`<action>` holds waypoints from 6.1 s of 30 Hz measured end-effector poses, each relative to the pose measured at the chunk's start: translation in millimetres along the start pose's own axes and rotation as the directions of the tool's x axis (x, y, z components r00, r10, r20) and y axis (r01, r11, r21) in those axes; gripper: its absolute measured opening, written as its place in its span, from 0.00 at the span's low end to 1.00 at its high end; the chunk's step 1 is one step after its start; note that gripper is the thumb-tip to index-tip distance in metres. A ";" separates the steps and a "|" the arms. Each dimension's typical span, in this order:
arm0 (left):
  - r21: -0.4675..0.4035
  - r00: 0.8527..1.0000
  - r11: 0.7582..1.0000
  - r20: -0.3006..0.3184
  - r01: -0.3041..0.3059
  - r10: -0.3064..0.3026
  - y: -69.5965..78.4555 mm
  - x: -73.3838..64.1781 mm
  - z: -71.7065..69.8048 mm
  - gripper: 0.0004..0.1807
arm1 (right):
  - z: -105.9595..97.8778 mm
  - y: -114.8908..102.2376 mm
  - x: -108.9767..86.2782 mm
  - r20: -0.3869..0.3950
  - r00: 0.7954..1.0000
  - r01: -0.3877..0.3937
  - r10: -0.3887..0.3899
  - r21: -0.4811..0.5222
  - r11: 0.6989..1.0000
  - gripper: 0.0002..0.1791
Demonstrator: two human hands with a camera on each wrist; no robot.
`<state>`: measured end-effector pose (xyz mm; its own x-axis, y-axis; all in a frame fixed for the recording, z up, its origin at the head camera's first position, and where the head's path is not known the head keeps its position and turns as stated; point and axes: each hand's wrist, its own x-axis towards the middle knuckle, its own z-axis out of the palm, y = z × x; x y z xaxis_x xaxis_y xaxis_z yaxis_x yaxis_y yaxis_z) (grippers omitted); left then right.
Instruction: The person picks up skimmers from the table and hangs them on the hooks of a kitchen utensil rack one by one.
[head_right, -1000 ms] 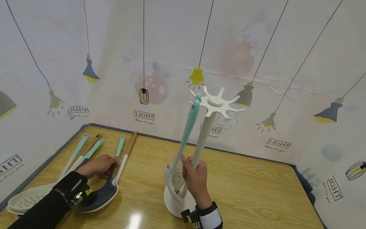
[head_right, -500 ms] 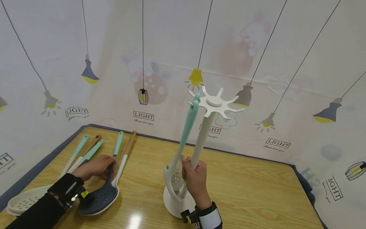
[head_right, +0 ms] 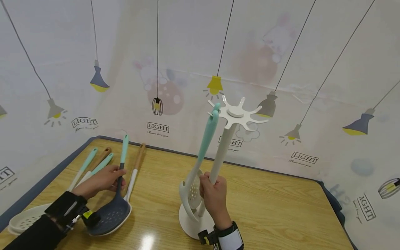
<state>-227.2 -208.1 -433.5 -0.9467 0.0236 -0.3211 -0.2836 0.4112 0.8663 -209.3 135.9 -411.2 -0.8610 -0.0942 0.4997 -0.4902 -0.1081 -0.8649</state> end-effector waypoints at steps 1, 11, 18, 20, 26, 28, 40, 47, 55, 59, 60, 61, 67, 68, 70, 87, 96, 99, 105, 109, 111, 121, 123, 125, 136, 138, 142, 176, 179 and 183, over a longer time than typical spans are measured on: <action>-0.003 1.000 1.000 -0.005 -0.008 0.008 1.3 -1.0 0.2 0.22 | 0.0 -0.1 0.0 -0.001 1.000 -0.002 0.002 -0.001 1.000 0.22; -0.050 0.994 0.994 -0.046 -0.100 0.097 17.0 -13.5 2.7 0.19 | -0.2 0.1 -0.3 -0.002 1.000 -0.012 0.012 -0.001 1.000 0.21; -0.036 0.981 0.982 -0.057 -0.187 0.185 35.1 -27.3 7.8 0.18 | -0.1 0.0 -0.5 -0.001 1.000 -0.014 0.014 0.004 1.000 0.22; -0.017 0.975 0.976 -0.059 -0.218 0.216 42.2 -32.7 9.9 0.19 | 0.1 -0.4 -0.5 -0.001 1.000 -0.012 0.012 0.007 1.000 0.22; 0.018 0.958 0.959 -0.047 -0.283 0.284 60.1 -46.7 14.5 0.16 | -0.2 0.0 -0.8 -0.005 1.000 -0.010 0.010 -0.003 1.000 0.22; 0.037 0.953 0.954 -0.043 -0.298 0.299 63.8 -49.9 15.6 0.16 | -0.4 0.3 -0.9 -0.004 1.000 -0.011 0.011 -0.003 1.000 0.22; 0.041 0.931 0.930 -0.009 -0.365 0.366 81.3 -70.0 21.5 0.16 | -0.5 -0.5 -1.0 0.001 1.000 -0.008 0.008 0.000 1.000 0.22; 0.028 0.908 0.908 0.005 -0.419 0.419 89.1 -81.1 24.4 0.14 | -0.6 -0.3 -0.9 -0.006 1.000 -0.019 0.019 -0.016 1.000 0.22; 0.002 0.870 0.870 0.019 -0.493 0.493 94.8 -93.7 28.0 0.17 | -1.1 0.2 -1.5 -0.008 1.000 -0.015 0.015 -0.018 1.000 0.22; -0.018 0.870 0.870 0.010 -0.493 0.493 98.6 -99.7 30.3 0.18 | -0.9 0.1 -1.3 -0.004 1.000 -0.006 0.006 -0.017 1.000 0.22; -0.023 0.869 0.869 0.008 -0.494 0.494 99.4 -101.1 30.8 0.18 | -0.9 0.0 -1.3 -0.003 1.000 -0.003 0.003 -0.017 1.000 0.22; -0.025 0.870 0.870 0.003 -0.493 0.493 100.0 -102.3 31.4 0.18 | -0.9 0.0 -1.3 -0.004 1.000 -0.003 0.003 -0.017 1.000 0.22; -0.020 0.853 0.853 -0.040 -0.521 0.520 102.3 -109.7 36.6 0.18 | -0.5 0.7 -1.3 -0.007 1.000 -0.004 0.003 -0.027 1.000 0.22; -0.019 0.849 0.849 -0.049 -0.527 0.526 102.7 -110.8 37.7 0.17 | -0.4 0.8 -1.2 -0.007 1.000 -0.004 0.004 -0.028 1.000 0.22; -0.022 0.841 0.842 -0.063 -0.539 0.537 103.2 -112.6 40.3 0.17 | -0.4 1.0 -1.0 -0.006 1.000 -0.004 0.004 -0.027 1.000 0.22; -0.126 0.829 0.819 -0.049 -0.559 0.558 96.1 -107.8 70.0 0.18 | -0.8 2.4 -0.8 -0.013 1.000 -0.019 0.018 -0.016 1.000 0.21; -0.202 0.815 0.792 -0.071 -0.576 0.574 94.7 -112.8 79.5 0.18 | -10.1 -1.6 2.2 0.150 0.987 -0.068 0.058 0.063 0.996 0.21; -0.226 0.812 0.783 -0.078 -0.580 0.579 93.5 -113.7 81.6 0.17 | -13.4 -0.8 6.0 0.284 0.958 -0.079 0.035 0.147 0.986 0.19; -0.252 0.791 0.756 -0.076 -0.604 0.607 93.7 -112.0 84.6 0.17 | -19.3 2.2 14.9 0.449 0.893 -0.116 -0.029 0.292 0.950 0.16; -0.282 0.769 0.728 -0.062 -0.625 0.636 92.2 -109.4 85.3 0.15 | -23.2 5.4 19.2 0.524 0.850 -0.151 -0.046 0.326 0.933 0.12; -0.303 0.756 0.712 -0.051 -0.634 0.652 90.8 -108.2 85.2 0.15 | -25.8 7.0 21.4 0.573 0.817 -0.179 -0.055 0.344 0.922 0.11; -0.300 0.790 0.767 0.066 -0.567 0.610 90.0 -107.8 79.5 0.18 | -39.4 14.0 32.4 0.767 0.620 -0.294 -0.164 0.421 0.858 0.11; -0.280 0.786 0.776 0.103 -0.565 0.609 89.7 -107.7 78.1 0.18 | -38.9 14.4 32.8 0.773 0.611 -0.311 -0.169 0.431 0.847 0.12; -0.260 0.771 0.770 0.124 -0.583 0.625 88.9 -107.2 76.9 0.17 | -37.5 14.5 32.9 0.771 0.612 -0.317 -0.174 0.441 0.840 0.13; -0.175 0.758 0.760 0.094 -0.626 0.646 85.5 -104.9 72.9 0.17 | -31.4 14.0 28.1 0.714 0.671 -0.288 -0.202 0.502 0.816 0.19; -0.177 0.759 0.759 0.085 -0.627 0.646 85.2 -105.0 72.8 0.17 | -31.1 13.4 27.0 0.701 0.685 -0.269 -0.198 0.496 0.826 0.19; -0.197 0.756 0.753 0.077 -0.628 0.650 84.8 -105.3 73.8 0.17 | -30.3 11.1 24.7 0.676 0.714 -0.254 -0.181 0.491 0.833 0.19; -0.200 0.780 0.760 -0.034 -0.618 0.625 83.6 -107.5 68.4 0.17 | 8.5 -17.0 7.5 0.154 0.979 0.116 -0.132 0.110 0.987 0.22; -0.201 0.782 0.762 -0.037 -0.615 0.622 84.3 -107.9 68.6 0.17 | 10.1 -14.7 5.7 0.044 0.995 0.091 -0.094 0.056 0.994 0.20; -0.205 0.786 0.765 -0.042 -0.611 0.617 84.5 -108.6 68.6 0.18 | 11.4 -13.6 4.4 -0.073 0.994 0.075 -0.077 -0.035 0.997 0.19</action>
<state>-137.9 -113.3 -351.6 -0.9255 0.2336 0.2982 0.3306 0.1136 0.9369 -204.8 125.6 -396.6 -0.8281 -0.0135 0.5604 -0.5578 -0.0804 -0.8261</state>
